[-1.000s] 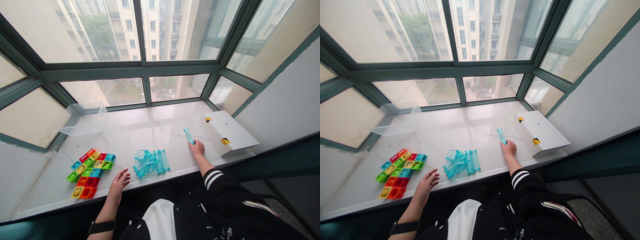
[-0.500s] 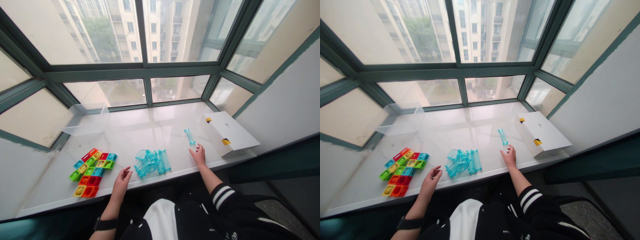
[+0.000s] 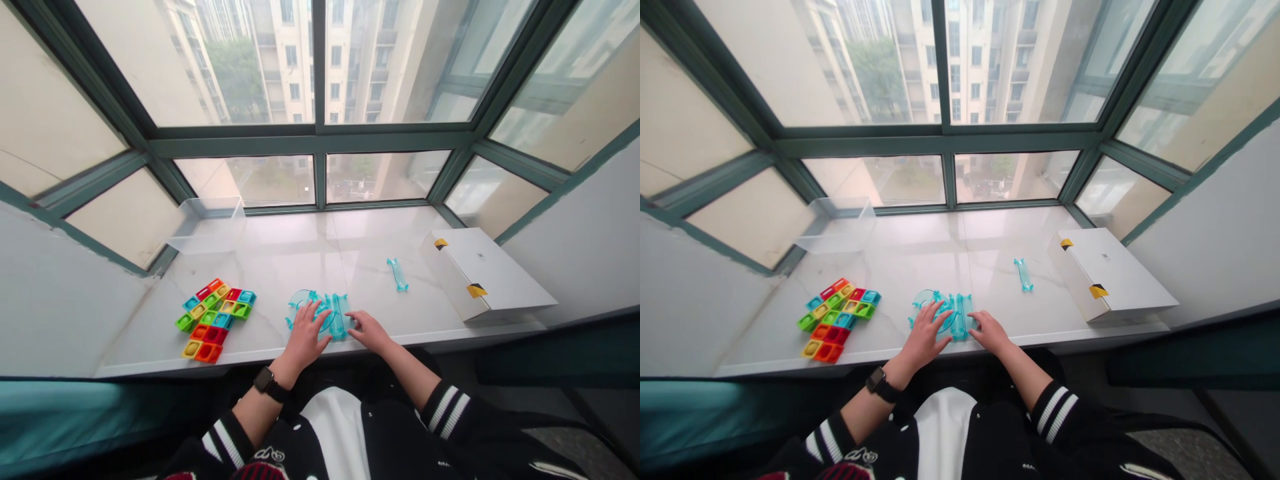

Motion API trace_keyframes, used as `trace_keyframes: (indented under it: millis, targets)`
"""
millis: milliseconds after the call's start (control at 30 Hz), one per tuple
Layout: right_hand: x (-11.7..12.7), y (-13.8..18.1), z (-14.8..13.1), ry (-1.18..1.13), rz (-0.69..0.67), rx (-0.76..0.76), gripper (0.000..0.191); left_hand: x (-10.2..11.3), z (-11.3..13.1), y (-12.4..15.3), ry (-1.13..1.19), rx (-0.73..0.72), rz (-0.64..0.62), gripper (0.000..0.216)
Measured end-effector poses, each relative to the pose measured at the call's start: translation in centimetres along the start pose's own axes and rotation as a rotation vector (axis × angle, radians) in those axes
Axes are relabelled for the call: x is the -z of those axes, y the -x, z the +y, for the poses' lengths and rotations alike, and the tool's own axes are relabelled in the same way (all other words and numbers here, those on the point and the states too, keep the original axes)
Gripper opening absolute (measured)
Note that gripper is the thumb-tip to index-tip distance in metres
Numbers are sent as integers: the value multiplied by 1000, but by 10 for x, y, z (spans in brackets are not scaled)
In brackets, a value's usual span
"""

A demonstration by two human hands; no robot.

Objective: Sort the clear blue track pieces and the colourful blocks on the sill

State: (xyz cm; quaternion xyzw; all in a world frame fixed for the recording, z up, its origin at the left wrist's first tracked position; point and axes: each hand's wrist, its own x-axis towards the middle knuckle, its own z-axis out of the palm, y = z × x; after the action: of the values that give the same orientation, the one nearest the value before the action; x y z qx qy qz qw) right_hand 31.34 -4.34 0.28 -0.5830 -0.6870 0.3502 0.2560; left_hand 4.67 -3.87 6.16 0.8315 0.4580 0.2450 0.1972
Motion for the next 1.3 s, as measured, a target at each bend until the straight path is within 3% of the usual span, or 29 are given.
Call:
trace_keyframes:
  millis: [267, 500, 667, 1100, 1300]
  targets:
    - [-9, -4, -10, 99, -36, -59, 44, 8, -19, 6, -82, 53, 105, 60]
    - [-27, -12, -23, 128, -68, -8, 50, -1, -13, 15, -200, 5, 32, 70]
    - [-29, -12, -24, 135, -81, 2, 38, -6, -2, 10, -310, -81, -25, 73]
    - [-14, -7, -14, -92, 3, -164, 29, -18, -9, 4, -400, -79, -128, 50]
    - [-27, -12, -4, -370, -22, -241, 30, -23, -9, 5, -376, -82, -106, 55]
